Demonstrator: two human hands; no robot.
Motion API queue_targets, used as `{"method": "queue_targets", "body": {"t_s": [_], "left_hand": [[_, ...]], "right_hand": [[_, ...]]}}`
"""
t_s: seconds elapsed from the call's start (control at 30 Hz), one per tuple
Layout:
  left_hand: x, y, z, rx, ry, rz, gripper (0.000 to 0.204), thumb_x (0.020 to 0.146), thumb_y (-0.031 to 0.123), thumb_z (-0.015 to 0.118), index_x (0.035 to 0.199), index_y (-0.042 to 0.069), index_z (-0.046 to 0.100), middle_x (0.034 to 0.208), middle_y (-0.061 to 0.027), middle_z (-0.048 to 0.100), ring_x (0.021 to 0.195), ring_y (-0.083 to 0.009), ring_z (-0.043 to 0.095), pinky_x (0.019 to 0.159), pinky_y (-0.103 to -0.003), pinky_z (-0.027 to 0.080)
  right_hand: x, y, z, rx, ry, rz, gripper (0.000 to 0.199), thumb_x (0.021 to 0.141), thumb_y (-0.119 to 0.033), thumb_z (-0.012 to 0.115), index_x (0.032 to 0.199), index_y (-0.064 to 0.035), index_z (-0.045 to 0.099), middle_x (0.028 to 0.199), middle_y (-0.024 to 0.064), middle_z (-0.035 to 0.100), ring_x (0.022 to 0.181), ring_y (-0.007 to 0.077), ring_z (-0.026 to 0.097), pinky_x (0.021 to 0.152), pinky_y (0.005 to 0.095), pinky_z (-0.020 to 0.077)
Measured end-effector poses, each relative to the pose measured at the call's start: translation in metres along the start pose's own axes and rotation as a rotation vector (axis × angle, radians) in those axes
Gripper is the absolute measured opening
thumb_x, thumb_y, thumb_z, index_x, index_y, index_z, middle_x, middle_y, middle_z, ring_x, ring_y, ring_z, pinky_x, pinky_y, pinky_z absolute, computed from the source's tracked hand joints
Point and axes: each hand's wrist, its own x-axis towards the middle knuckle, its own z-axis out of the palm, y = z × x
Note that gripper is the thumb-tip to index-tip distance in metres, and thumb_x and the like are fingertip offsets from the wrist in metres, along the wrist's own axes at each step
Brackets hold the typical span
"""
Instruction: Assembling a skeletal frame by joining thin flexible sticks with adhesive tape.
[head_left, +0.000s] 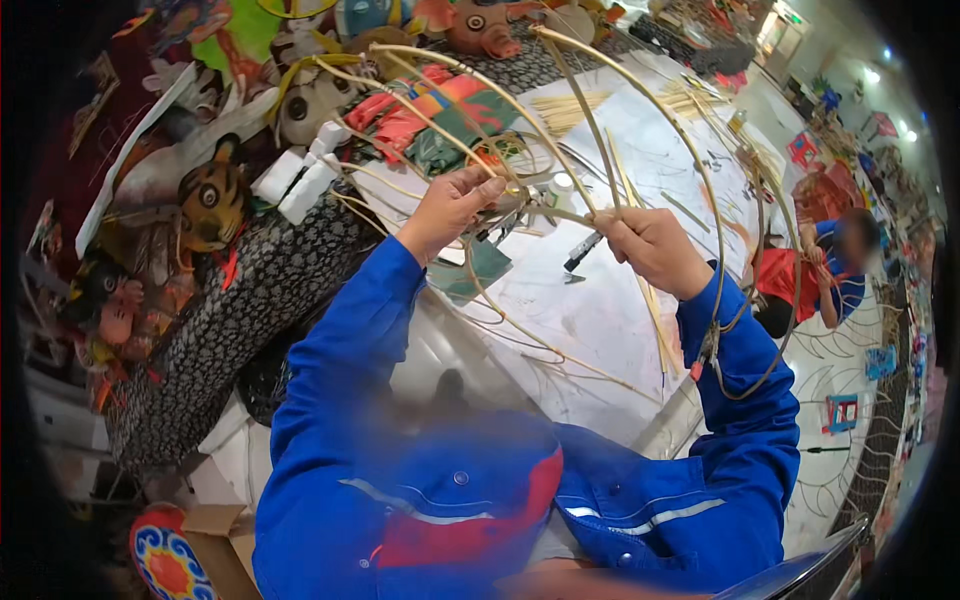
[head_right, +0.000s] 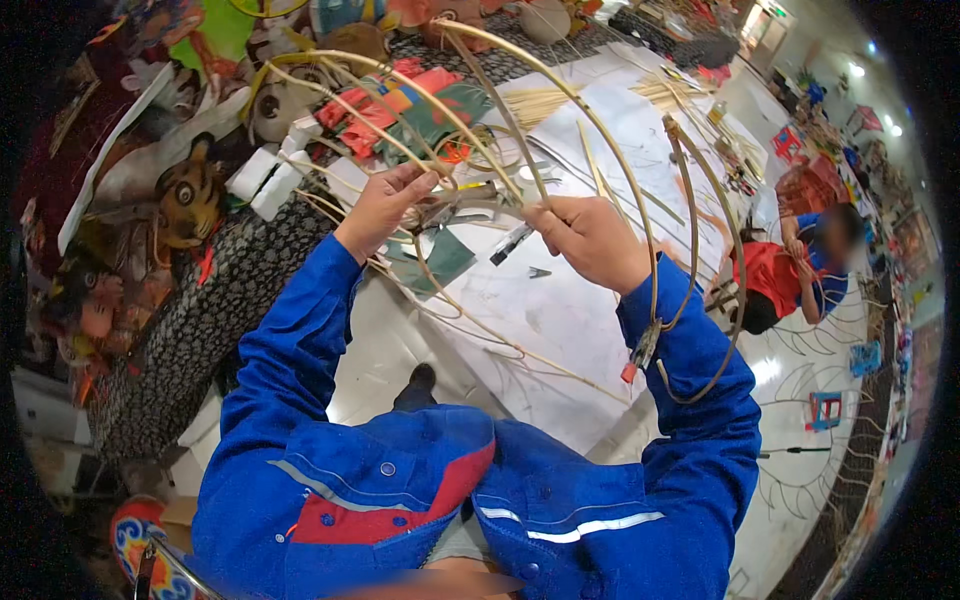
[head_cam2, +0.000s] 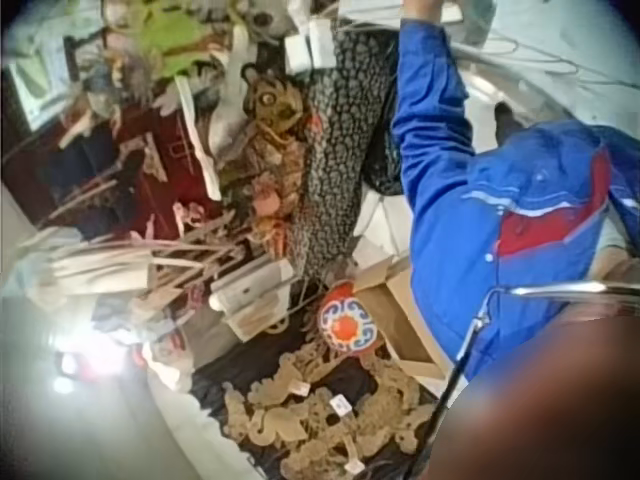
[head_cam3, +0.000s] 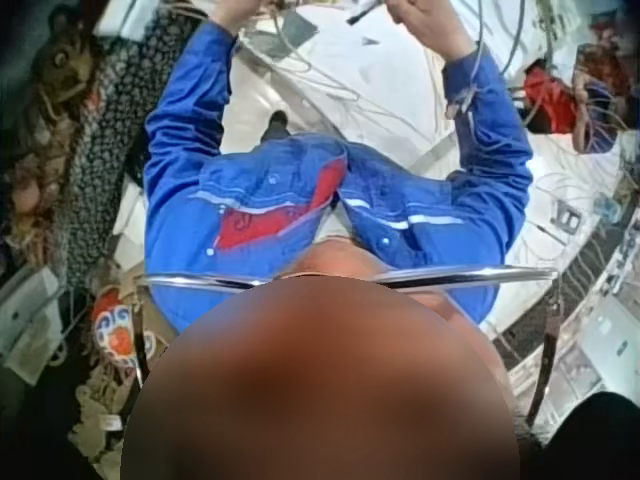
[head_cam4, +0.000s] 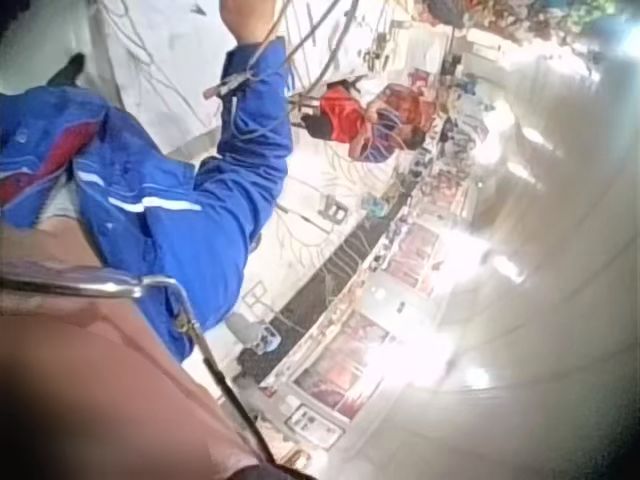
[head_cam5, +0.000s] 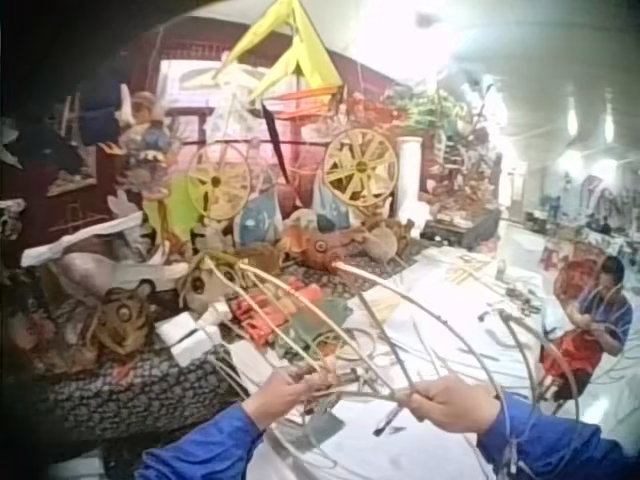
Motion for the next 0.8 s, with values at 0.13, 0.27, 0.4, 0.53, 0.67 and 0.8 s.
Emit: {"method": "queue_targets", "body": {"t_s": [0.13,0.27,0.4,0.53,0.67,0.8], "left_hand": [[0.031,-0.003,-0.011,-0.065,-0.227,-0.007,0.033,0.098,0.024,0.064,0.120,0.000,0.065,0.114,-0.0047,0.068,0.104,-0.0127,0.063,0.094,-0.027,0.047],[0.050,-0.020,-0.016,-0.115,-0.310,-0.013,0.031,0.099,0.022,0.063,0.118,-0.002,0.065,0.109,-0.0069,0.069,0.102,-0.0119,0.063,0.091,-0.027,0.049],[0.067,-0.033,-0.012,0.033,-0.315,-0.034,0.029,0.100,0.022,0.061,0.117,-0.002,0.065,0.104,-0.0064,0.069,0.096,-0.0116,0.061,0.086,-0.027,0.049],[0.071,-0.059,-0.006,-0.094,-0.183,-0.034,0.030,0.100,0.025,0.062,0.114,-0.001,0.064,0.104,-0.0046,0.068,0.095,-0.0106,0.060,0.086,-0.026,0.047],[0.078,-0.068,-0.005,-0.118,-0.130,-0.015,0.028,0.100,0.022,0.061,0.113,-0.002,0.063,0.102,-0.0038,0.067,0.092,-0.0096,0.061,0.083,-0.025,0.048],[0.086,-0.070,0.005,-0.128,-0.079,-0.012,0.025,0.100,0.020,0.061,0.113,-0.002,0.063,0.104,-0.0039,0.067,0.092,-0.0090,0.060,0.082,-0.023,0.047]], "right_hand": [[0.011,0.015,-0.006,0.024,0.018,0.137,0.035,0.103,-0.033,0.055,0.096,-0.0020,0.069,0.062,-0.0015,0.054,0.059,0.0079,0.047,0.055,0.0273,0.0405],[0.024,0.016,-0.014,0.041,0.023,0.226,0.033,0.103,-0.031,0.054,0.104,-0.0027,0.071,0.064,-0.0030,0.055,0.059,0.0062,0.047,0.055,0.0258,0.0399],[0.033,0.029,-0.018,0.079,-0.023,0.372,0.029,0.101,-0.030,0.058,0.105,-0.0039,0.071,0.065,-0.0028,0.057,0.057,0.0060,0.049,0.052,0.0241,0.0401],[0.028,0.061,-0.035,0.252,-0.216,0.385,0.031,0.096,-0.030,0.065,0.107,-0.0011,0.068,0.075,0.0023,0.062,0.058,0.0076,0.054,0.054,0.0245,0.0450],[-0.039,0.130,-0.098,0.129,0.126,0.480,0.035,0.094,-0.029,0.067,0.111,0.0002,0.068,0.083,0.0037,0.065,0.063,0.0088,0.058,0.059,0.0246,0.0487],[-0.125,0.139,-0.178,-0.067,0.875,0.555,0.034,0.094,-0.030,0.068,0.112,-0.0008,0.069,0.084,0.0022,0.067,0.070,0.0076,0.060,0.060,0.0226,0.0466]]}}
